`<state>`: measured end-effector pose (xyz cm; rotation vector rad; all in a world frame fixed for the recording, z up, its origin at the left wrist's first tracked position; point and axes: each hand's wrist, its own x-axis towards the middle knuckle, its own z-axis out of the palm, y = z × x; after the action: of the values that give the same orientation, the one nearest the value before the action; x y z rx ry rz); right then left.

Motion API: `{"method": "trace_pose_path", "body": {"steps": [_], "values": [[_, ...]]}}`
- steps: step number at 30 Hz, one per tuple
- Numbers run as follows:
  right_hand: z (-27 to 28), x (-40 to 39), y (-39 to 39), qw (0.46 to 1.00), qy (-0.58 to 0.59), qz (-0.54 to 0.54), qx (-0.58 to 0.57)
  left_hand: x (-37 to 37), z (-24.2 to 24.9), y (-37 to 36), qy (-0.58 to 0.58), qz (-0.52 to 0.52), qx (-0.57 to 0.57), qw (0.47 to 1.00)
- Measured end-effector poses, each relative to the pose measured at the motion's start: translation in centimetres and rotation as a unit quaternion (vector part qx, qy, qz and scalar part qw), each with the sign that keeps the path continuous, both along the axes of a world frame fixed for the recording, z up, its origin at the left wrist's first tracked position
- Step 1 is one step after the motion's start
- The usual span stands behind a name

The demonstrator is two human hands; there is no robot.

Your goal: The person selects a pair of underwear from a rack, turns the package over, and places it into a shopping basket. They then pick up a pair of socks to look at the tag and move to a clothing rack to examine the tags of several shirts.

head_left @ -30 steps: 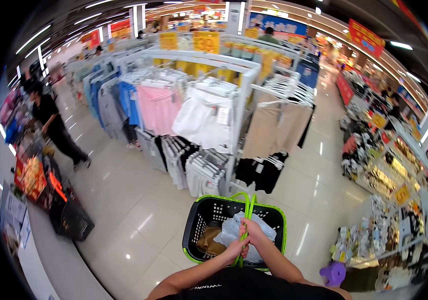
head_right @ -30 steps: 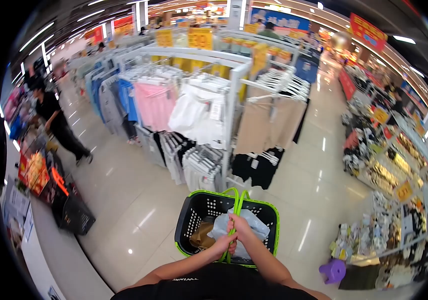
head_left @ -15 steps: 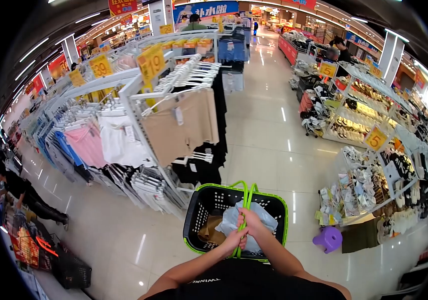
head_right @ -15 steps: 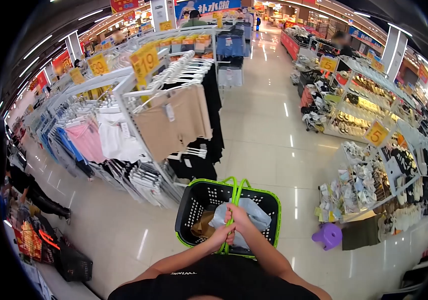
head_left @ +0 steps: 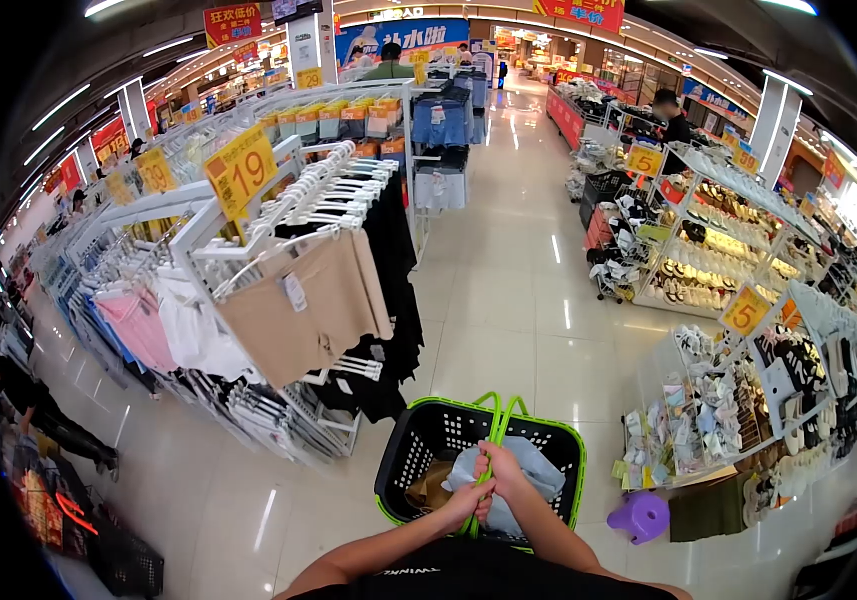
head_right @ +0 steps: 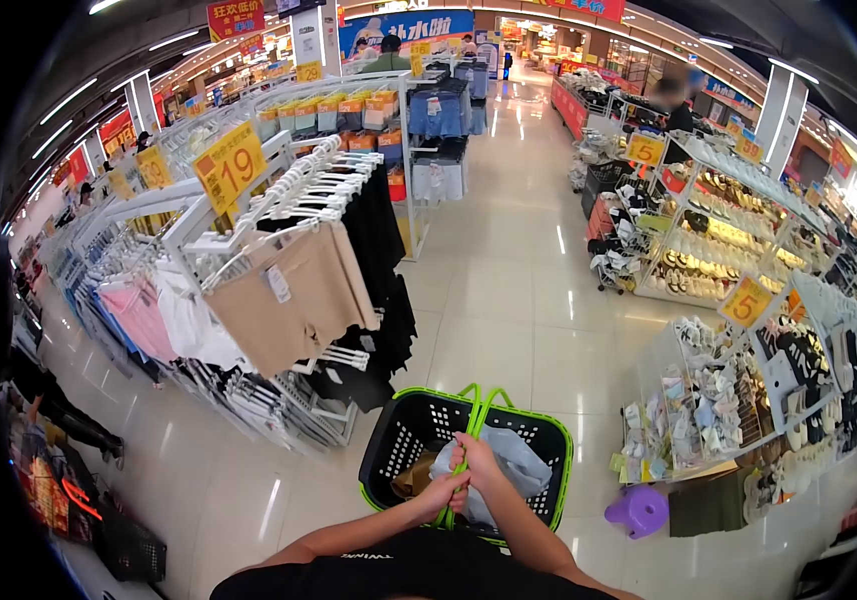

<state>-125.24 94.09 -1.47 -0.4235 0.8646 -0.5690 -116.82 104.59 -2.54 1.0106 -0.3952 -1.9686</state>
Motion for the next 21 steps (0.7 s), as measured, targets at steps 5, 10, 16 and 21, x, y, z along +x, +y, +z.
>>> {"method": "trace_pose_path", "body": {"steps": [5,10,16,21], "values": [[-1.3,0.0,-7.8,1.000,0.016,-0.014,0.007,0.4,-0.6,-7.9,0.037,-0.025,0.002,0.999],[-0.8,2.9,-16.9,1.000,0.021,-0.006,0.000,3.1,-1.0,-17.2,0.040,-0.026,-0.004,0.999],[1.1,5.8,-25.0,0.997,0.056,0.025,-0.043,5.6,-0.8,-24.8,0.037,-0.010,-0.025,0.999],[1.5,7.2,-30.1,0.996,0.064,0.052,-0.042,6.7,-0.2,-29.7,0.049,0.008,-0.027,0.998]]}}
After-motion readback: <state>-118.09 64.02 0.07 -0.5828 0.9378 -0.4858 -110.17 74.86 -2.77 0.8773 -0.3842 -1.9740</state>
